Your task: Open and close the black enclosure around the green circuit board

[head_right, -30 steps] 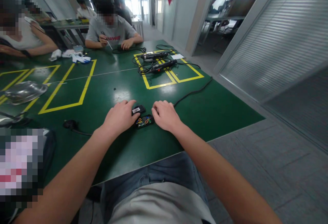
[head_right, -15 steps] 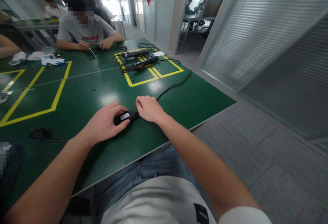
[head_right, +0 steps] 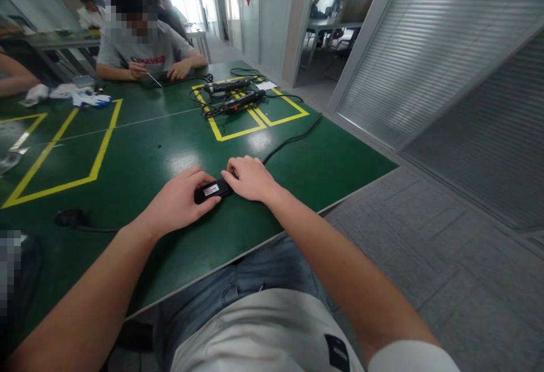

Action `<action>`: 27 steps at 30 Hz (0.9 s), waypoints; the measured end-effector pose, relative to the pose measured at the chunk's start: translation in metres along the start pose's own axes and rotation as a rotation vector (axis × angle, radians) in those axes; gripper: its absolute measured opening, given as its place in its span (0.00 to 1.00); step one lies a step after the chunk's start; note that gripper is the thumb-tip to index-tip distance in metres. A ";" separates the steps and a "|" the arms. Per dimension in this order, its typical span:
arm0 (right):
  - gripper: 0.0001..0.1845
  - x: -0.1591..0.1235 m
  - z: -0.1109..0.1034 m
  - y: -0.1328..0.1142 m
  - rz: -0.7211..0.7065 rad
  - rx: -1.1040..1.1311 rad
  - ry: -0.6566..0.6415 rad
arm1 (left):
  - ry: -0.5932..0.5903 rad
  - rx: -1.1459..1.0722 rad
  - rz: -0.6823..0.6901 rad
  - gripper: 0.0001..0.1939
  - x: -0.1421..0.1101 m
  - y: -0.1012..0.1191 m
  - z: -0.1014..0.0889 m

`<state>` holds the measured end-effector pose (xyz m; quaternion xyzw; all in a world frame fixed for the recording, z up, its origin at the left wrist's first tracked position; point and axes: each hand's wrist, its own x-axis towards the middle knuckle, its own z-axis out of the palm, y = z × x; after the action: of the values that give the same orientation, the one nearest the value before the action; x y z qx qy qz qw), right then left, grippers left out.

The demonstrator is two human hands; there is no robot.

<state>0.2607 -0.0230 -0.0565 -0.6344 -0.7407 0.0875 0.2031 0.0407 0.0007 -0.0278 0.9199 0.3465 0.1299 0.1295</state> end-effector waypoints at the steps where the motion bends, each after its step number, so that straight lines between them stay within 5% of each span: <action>1: 0.11 0.000 0.000 0.001 -0.001 -0.006 -0.001 | 0.013 -0.026 0.003 0.18 0.000 0.000 -0.001; 7: 0.18 -0.001 0.002 0.004 -0.034 -0.048 0.006 | 0.285 -0.022 -0.178 0.22 0.004 -0.011 -0.007; 16: 0.23 -0.002 0.001 0.002 -0.048 -0.054 0.003 | 0.063 0.135 -0.309 0.22 0.006 -0.015 -0.004; 27: 0.21 -0.002 0.002 0.004 -0.059 -0.059 0.011 | 0.137 0.135 -0.336 0.23 0.002 -0.010 -0.011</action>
<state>0.2638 -0.0238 -0.0600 -0.6184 -0.7603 0.0563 0.1907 0.0323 0.0109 -0.0202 0.8448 0.5110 0.1455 0.0635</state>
